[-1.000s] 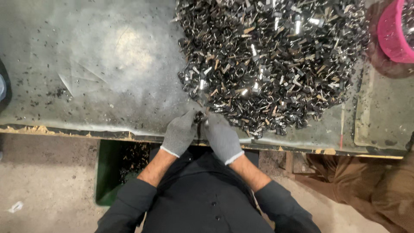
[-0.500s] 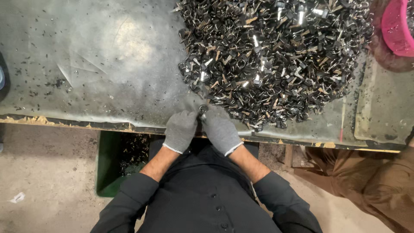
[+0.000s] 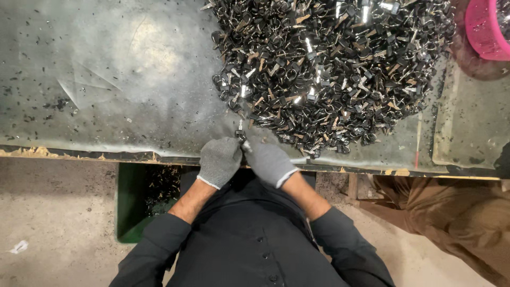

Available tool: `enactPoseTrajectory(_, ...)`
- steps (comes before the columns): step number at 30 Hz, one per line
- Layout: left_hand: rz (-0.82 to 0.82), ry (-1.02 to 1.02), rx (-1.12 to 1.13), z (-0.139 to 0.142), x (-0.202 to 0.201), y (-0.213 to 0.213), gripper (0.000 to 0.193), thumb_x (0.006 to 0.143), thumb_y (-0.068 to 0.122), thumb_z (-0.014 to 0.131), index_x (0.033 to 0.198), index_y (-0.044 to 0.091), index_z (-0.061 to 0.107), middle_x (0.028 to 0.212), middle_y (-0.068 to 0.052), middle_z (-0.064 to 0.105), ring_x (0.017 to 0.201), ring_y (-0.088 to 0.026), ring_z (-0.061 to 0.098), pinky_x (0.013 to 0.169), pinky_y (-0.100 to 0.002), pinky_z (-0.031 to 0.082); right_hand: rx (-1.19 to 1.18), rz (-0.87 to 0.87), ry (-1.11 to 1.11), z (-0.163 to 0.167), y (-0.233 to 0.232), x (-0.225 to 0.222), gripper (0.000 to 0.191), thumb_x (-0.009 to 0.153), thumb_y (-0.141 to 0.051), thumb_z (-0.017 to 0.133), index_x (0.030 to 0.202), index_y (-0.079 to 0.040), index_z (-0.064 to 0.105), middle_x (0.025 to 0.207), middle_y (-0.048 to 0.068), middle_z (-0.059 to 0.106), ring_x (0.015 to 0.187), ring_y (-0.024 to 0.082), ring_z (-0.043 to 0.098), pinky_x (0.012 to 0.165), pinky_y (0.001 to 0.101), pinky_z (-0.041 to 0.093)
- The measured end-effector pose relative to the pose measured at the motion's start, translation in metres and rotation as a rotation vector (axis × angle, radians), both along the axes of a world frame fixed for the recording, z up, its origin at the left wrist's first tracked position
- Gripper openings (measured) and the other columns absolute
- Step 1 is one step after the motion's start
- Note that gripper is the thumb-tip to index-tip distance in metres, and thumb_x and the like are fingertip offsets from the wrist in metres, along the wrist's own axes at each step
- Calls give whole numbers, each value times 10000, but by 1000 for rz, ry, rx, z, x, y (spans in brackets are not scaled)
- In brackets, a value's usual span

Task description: The person, wearing gloves, sits at a workbench in front of a large pile of small black metal pieces. They pick up individual pieces, briefly handle and look at each one, and place selected pieces into a pink bucket beside the pile, repeating this sorting cycle throughout the clip.

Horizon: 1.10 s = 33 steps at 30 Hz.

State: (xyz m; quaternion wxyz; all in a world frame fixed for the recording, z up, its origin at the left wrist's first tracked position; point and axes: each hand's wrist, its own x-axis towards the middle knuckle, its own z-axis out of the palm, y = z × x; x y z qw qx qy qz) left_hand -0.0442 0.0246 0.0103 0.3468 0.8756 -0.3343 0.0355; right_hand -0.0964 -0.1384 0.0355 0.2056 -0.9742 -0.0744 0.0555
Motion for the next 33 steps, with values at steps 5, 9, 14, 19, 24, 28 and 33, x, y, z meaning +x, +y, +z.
enactPoseTrajectory(5,-15,27,-4,-1,1,1,62,819,102,723,850,85,672,742,-102,637,662,-335,642,608,-478,497,37,-326,385,21,-2,2,432,1000,-170,551,1383,14,476,1255,275,634,979,403,734,780,468,621)
enactPoseTrajectory(9,2,31,6,-3,1,2,84,823,124,738,836,85,664,742,-105,637,667,-343,643,608,-483,501,70,-267,237,22,0,4,363,965,-182,621,1270,-11,525,1242,240,639,1023,418,705,763,508,588)
enactPoseTrajectory(14,-1,48,15,2,5,-2,107,821,150,749,829,88,662,745,-112,643,682,-348,657,612,-488,509,-122,-247,335,11,3,4,334,1031,-195,561,1271,35,529,1157,239,672,938,362,750,746,447,629)
enactPoseTrajectory(19,-94,387,541,48,33,18,274,890,355,733,910,84,694,777,-133,682,742,-350,703,669,-489,544,81,-264,262,16,-5,-4,411,959,-309,627,1135,58,570,1209,318,619,841,427,724,687,497,605)
enactPoseTrajectory(24,10,184,626,93,45,27,194,928,138,645,987,249,793,895,-83,734,823,-293,734,778,-473,571,28,-219,364,15,-4,-11,284,992,-254,593,1109,4,616,949,249,730,852,419,730,722,516,595)
enactPoseTrajectory(28,-15,83,164,64,50,-42,401,835,217,734,1166,2,661,871,-157,685,790,-328,688,709,-450,559,14,-218,313,7,1,-7,397,880,-153,615,1216,46,543,966,259,719,839,413,739,722,493,610)
enactPoseTrajectory(33,-2,278,49,28,44,-46,160,925,179,720,1055,97,674,936,-116,698,897,-301,694,803,-442,551,-112,-93,-274,8,-5,-9,595,663,-246,714,1152,48,546,955,287,692,818,452,733,587,512,581)
